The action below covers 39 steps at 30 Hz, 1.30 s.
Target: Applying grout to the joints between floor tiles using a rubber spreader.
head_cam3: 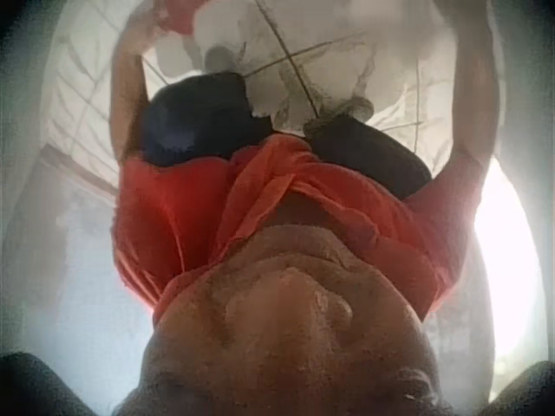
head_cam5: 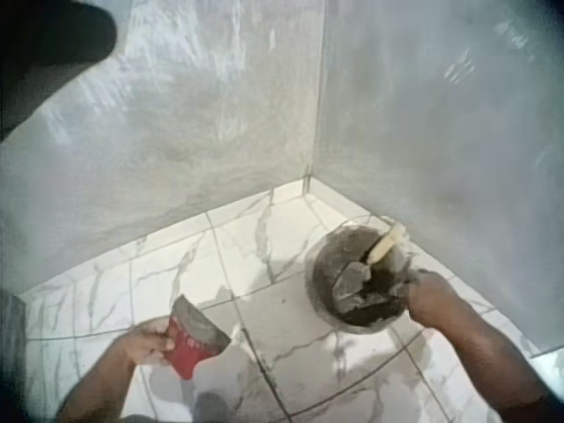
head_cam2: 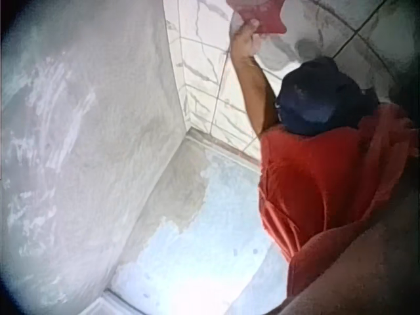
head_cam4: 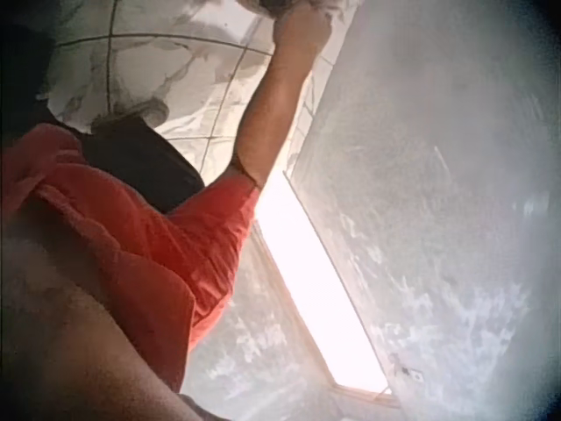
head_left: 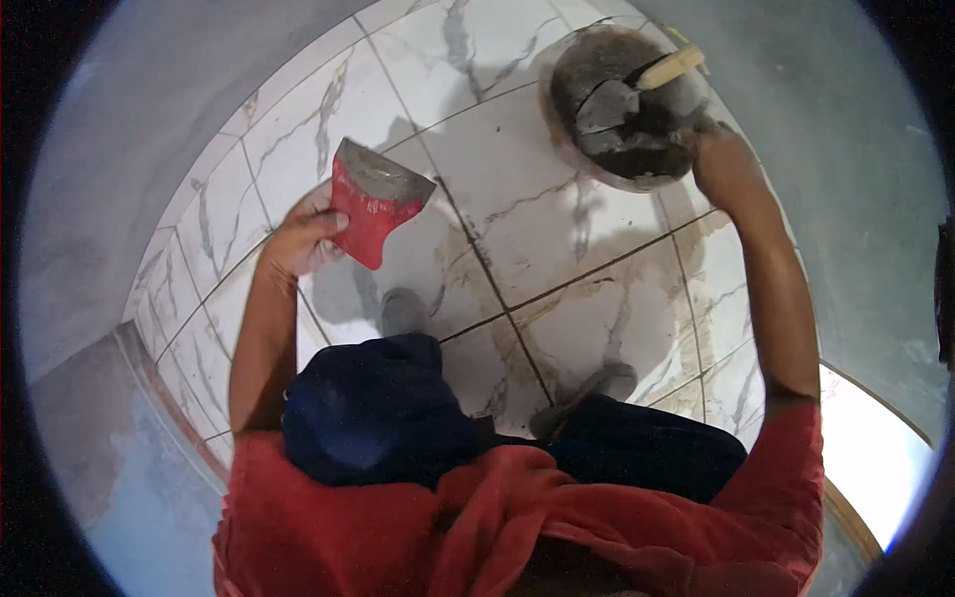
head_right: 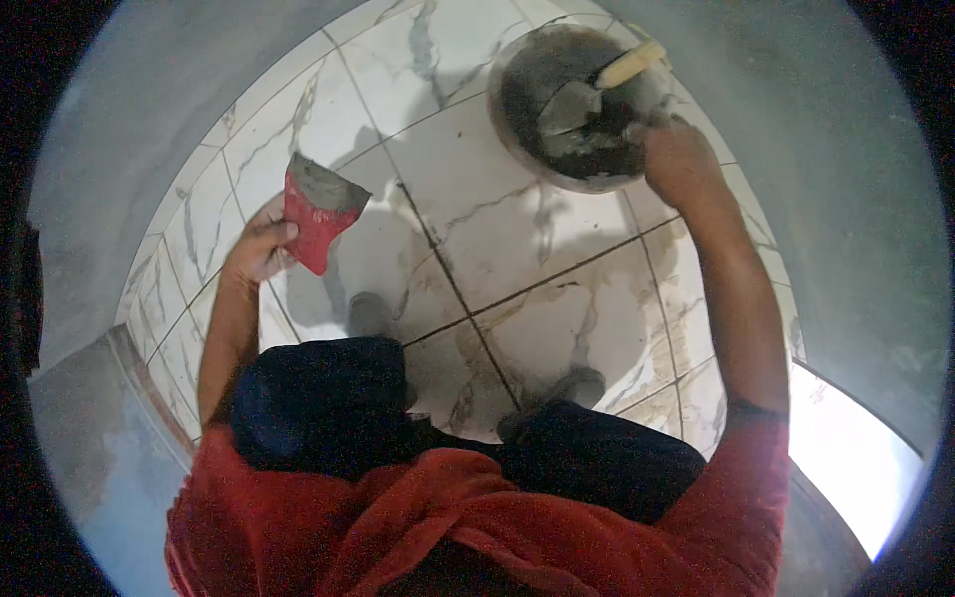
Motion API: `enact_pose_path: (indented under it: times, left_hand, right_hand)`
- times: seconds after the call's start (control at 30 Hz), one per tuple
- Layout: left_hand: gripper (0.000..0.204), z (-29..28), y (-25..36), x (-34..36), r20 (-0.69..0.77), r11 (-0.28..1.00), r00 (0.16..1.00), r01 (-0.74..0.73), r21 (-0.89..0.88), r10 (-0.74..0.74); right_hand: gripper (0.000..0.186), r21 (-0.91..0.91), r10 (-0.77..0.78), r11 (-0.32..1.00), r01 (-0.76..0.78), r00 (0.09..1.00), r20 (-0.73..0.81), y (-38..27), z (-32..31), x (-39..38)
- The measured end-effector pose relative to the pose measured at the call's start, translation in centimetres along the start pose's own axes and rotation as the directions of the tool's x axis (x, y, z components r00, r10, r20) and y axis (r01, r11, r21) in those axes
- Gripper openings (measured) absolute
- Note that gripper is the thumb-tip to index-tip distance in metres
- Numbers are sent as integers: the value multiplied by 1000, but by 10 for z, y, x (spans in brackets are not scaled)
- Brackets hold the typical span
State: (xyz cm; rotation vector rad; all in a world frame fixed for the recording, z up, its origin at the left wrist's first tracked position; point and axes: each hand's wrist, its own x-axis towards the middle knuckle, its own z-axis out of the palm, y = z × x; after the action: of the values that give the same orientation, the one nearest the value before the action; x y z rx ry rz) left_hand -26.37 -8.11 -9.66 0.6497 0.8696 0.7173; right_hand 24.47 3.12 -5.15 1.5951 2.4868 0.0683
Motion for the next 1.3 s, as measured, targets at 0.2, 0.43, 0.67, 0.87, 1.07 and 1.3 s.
enact_pose_path:
  times: [0.2, 0.43, 0.67, 0.87, 1.07, 1.3]
  left_hand:
    - [54, -11, -69, -27, -352, 999, 936, -32, -9, 27]
    - [53, -14, -68, -19, -461, 991, 881, -135, -26, 108]
    - [66, -21, -68, 0, -315, 966, 929, -237, -103, 195]
    - [62, -19, -41, -29, -223, 969, 951, -235, -74, 213]
    - [59, 29, -11, 5, -186, 987, 970, -144, 68, 155]
    - [49, 110, 3, 69, -115, 998, 992, -40, 45, 45]
  right_hand:
    - [23, -159, -3, 983, 92, 873, 488, 14, 45, 67]
    - [42, 348, 408, 852, -392, 913, 30, 72, 1, 39]
    - [91, 639, 321, -676, -367, 634, 703, 14, 145, -32]
    - [86, 474, 270, -880, -15, 806, 527, -52, 169, 10]
    - [77, 593, 111, -785, -178, 902, 418, -103, 161, 63]
    - [40, 976, 368, -219, -8, 925, 90, -176, 139, 0]
